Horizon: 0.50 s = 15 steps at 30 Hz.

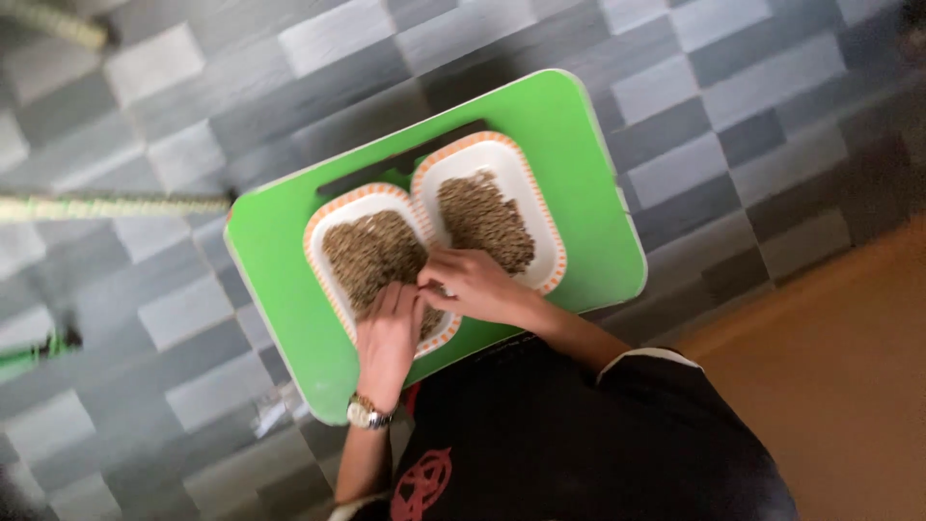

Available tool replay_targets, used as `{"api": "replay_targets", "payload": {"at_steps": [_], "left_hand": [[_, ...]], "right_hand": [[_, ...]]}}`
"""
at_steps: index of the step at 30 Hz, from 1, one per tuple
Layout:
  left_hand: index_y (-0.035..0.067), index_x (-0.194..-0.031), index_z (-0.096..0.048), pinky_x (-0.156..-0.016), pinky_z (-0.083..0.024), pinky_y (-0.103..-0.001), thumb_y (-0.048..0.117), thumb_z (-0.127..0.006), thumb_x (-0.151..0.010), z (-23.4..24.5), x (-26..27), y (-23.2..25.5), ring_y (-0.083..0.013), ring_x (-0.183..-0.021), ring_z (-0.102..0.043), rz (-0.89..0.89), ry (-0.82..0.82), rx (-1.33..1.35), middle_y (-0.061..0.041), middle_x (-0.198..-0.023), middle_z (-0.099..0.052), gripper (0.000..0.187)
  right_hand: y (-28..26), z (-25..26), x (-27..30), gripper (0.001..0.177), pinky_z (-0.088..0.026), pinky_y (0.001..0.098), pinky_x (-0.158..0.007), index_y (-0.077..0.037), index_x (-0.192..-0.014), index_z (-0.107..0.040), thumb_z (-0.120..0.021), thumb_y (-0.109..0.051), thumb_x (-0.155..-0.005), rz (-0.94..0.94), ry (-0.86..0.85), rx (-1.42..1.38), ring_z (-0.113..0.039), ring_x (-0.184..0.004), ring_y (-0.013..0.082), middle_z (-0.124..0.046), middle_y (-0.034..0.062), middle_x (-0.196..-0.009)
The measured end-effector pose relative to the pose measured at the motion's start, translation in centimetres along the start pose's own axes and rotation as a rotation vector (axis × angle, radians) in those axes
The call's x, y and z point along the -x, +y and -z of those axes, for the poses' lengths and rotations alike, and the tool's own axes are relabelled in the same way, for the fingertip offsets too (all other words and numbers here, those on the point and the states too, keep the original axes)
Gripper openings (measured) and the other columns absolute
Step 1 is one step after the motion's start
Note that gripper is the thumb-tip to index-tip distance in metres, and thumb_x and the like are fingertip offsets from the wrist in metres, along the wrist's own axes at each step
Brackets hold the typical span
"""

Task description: Manually sorting green coffee beans in two trays to remove defects or grade them.

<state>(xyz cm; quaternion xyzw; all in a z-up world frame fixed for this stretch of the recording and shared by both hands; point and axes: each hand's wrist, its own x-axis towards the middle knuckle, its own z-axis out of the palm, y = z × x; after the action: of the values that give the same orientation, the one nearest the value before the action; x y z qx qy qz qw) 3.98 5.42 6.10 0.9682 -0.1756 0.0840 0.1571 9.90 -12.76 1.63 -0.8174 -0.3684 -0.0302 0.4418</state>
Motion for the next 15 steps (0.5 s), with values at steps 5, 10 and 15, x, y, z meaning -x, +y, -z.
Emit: {"api": "replay_targets", "payload": {"at_steps": [5, 10, 15], "left_hand": [[0.016, -0.097, -0.069, -0.07, -0.056, -0.033, 0.025, -0.063, -0.102, 1.0, -1.1, 2.5, -0.021, -0.088, -0.068, 0.062, -0.051, 0.082, 0.0, -0.084, -0.062, 0.012], [0.004, -0.093, -0.072, -0.054, -0.049, -0.029, 0.013, -0.078, -0.089, -0.6, -1.4, 3.7, -0.0163, -0.065, -0.062, 0.176, -0.046, 0.115, -0.003, -0.093, -0.071, 0.012], [0.005, -0.093, -0.069, -0.053, -0.046, -0.03, 0.017, -0.08, -0.087, -2.8, -1.9, 4.4, -0.0162, -0.061, -0.057, 0.195, -0.074, 0.144, -0.003, -0.088, -0.064, 0.017]], "right_hand": [[1.0, 2.7, 1.4, 0.01, -0.057, 0.0379, -0.062, -0.008, -0.088, -0.061, -0.068, -0.01, -0.094, -0.031, 0.124, 0.034, -0.068, -0.073, 0.028, -0.062, 0.0068, -0.077], [4.0, 3.9, 4.1, 0.012, -0.06, 0.0269, -0.062, -0.008, -0.093, -0.065, -0.074, -0.004, -0.086, -0.174, 0.117, 0.112, -0.068, -0.072, 0.0151, -0.07, 0.0044, -0.09], [4.2, 4.3, 4.9, 0.012, -0.059, 0.0232, -0.061, -0.008, -0.091, -0.065, -0.07, -0.018, -0.095, -0.11, 0.118, 0.102, -0.067, -0.076, 0.0145, -0.069, 0.0048, -0.087]]}}
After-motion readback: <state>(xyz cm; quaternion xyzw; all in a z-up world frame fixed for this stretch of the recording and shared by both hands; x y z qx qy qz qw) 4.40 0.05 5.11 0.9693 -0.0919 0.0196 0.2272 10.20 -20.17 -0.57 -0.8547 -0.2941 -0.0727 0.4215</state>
